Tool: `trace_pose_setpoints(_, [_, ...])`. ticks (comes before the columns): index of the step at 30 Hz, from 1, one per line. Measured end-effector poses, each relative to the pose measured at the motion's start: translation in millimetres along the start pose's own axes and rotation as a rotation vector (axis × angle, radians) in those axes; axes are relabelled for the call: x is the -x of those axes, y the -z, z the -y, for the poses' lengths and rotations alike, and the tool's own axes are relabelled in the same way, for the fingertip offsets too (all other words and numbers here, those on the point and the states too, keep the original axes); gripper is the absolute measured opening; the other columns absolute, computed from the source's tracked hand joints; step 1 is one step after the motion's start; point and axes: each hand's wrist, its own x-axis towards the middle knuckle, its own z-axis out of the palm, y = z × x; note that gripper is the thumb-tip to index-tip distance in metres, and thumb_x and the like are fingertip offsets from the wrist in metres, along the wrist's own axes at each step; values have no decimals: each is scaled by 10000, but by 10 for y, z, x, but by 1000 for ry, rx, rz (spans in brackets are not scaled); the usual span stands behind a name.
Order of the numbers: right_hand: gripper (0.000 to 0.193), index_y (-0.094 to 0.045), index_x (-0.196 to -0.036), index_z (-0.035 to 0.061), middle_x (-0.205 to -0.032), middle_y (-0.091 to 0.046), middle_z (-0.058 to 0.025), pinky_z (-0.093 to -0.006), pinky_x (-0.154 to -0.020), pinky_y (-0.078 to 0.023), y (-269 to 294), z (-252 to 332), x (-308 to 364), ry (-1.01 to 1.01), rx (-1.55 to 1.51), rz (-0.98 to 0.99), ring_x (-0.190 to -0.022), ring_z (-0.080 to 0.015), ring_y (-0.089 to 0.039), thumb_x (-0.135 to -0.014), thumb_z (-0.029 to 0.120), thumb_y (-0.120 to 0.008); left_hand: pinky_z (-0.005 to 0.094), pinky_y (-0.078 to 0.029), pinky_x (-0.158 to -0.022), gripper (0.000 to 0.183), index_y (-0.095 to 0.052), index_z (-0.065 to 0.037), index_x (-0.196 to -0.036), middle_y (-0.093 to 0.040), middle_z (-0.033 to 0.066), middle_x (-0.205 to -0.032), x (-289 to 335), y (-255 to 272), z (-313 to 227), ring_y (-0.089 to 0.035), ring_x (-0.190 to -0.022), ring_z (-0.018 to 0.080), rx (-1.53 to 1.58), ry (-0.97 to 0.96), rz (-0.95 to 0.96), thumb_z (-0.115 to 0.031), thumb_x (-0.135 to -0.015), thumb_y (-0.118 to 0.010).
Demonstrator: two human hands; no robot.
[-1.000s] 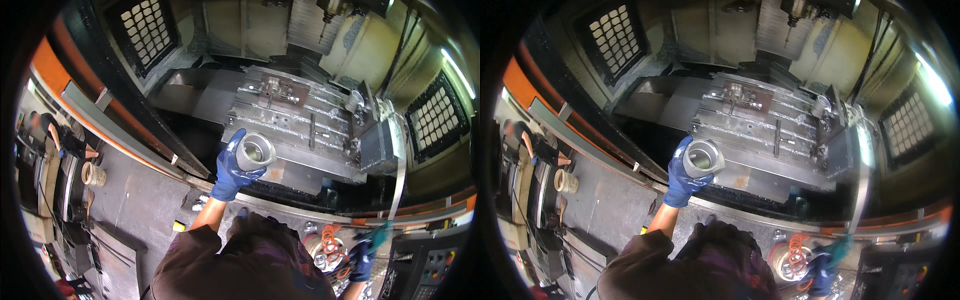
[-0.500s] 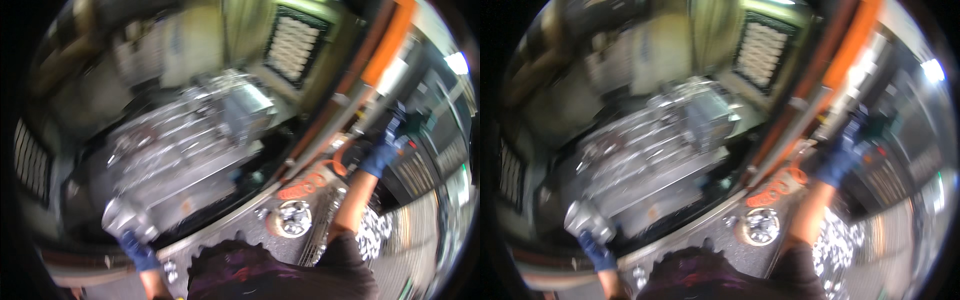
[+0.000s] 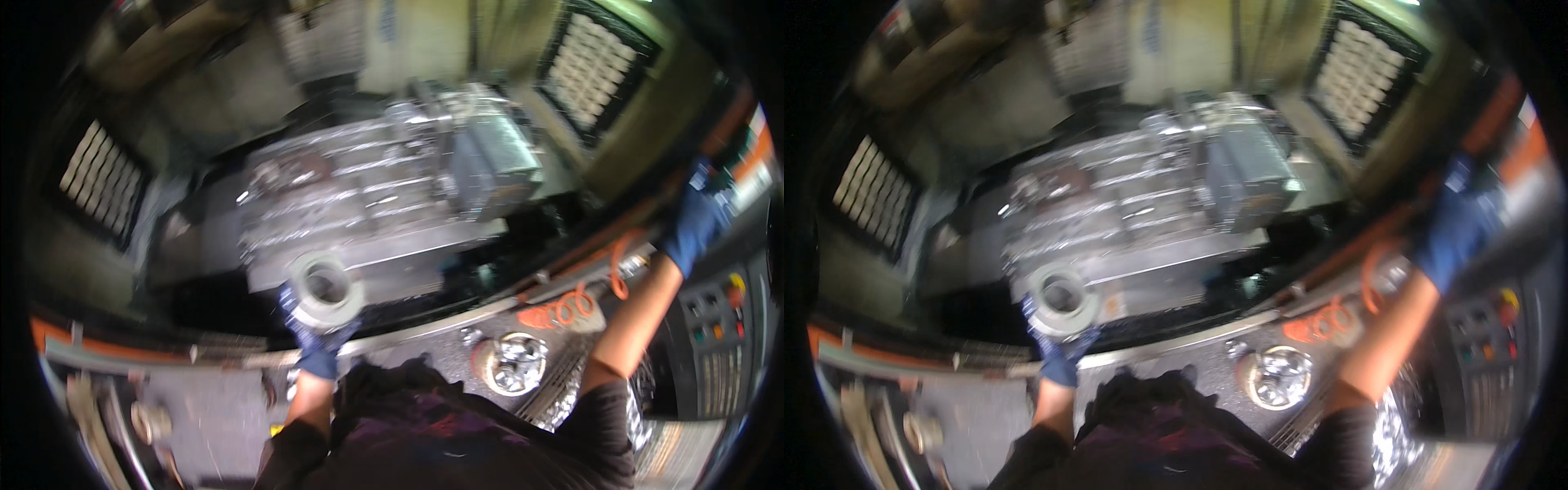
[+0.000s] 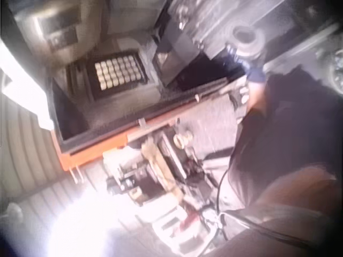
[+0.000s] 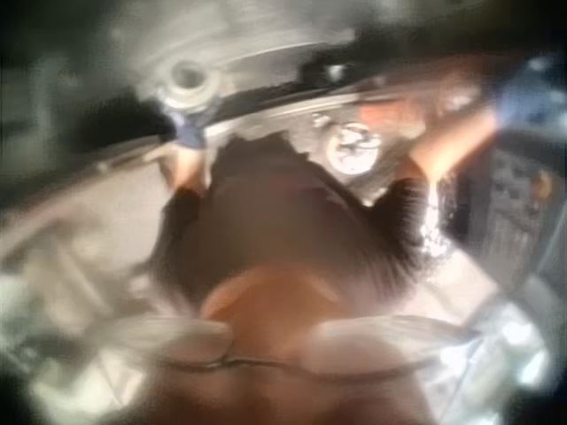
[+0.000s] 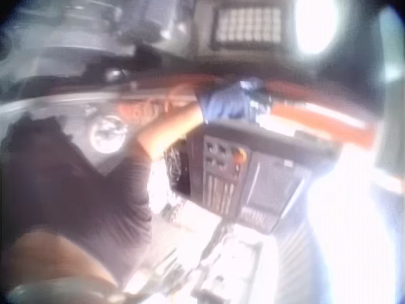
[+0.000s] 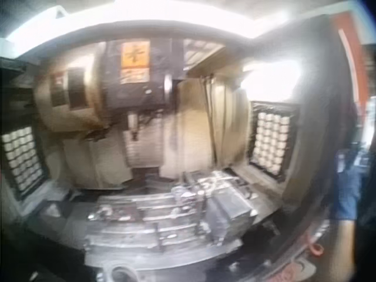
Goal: The person uses an air nozzle to clean metal shavings from a CNC machine table and a metal component, then places the component into a fixture and secures it using a T-handle wrench and another tool.
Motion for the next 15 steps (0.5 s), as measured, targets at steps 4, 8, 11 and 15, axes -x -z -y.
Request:
trace_pose_setpoints(4, [716, -292, -1423, 23, -1172, -493, -300, -534, -873, -453, 54, 367, 336, 132, 170, 10, -1037, -413, -534, -925, 510, -458, 337, -519, -764, 265, -558, -57, -1056, -642, 64, -962, 148, -101, 653, -628, -873, 201, 1519, 689, 17, -221, -849, -573])
trace_pose_setpoints(8, [603, -416, -1332, -3, -1269, -490, -242, -507, -977, -401, -13, 377, 824, 304, 25, -123, -1166, -389, -481, -871, 329, -619, 408, -506, -873, 455, -560, -94, -1119, -641, 97, -1051, -85, -3, 1067, -620, -976, 239, 2038, 1092, 56, -472, -877, -486])
trace_pose_setpoints(11, [541, -467, -1299, -20, -1339, -470, -212, -486, -1045, -369, 74, 553, 1301, 335, 55, -102, -1255, -370, -437, -857, 206, -680, 418, -503, -909, 542, -559, -115, -1155, -639, 86, -1067, -303, 10, 1478, -616, -997, 274, 2080, 1128, -9, -566, -879, -439])
trace_pose_setpoints(15, [506, -450, -1321, -26, -1371, -459, -182, -433, -1071, -362, 110, 843, 1781, 221, -26, -75, -1301, -318, -406, -883, 143, -639, 416, -552, -826, 633, -561, -106, -1204, -630, 88, -1118, -514, -289, 2620, -641, -943, 268, 1948, 1101, 59, -625, -854, -466])
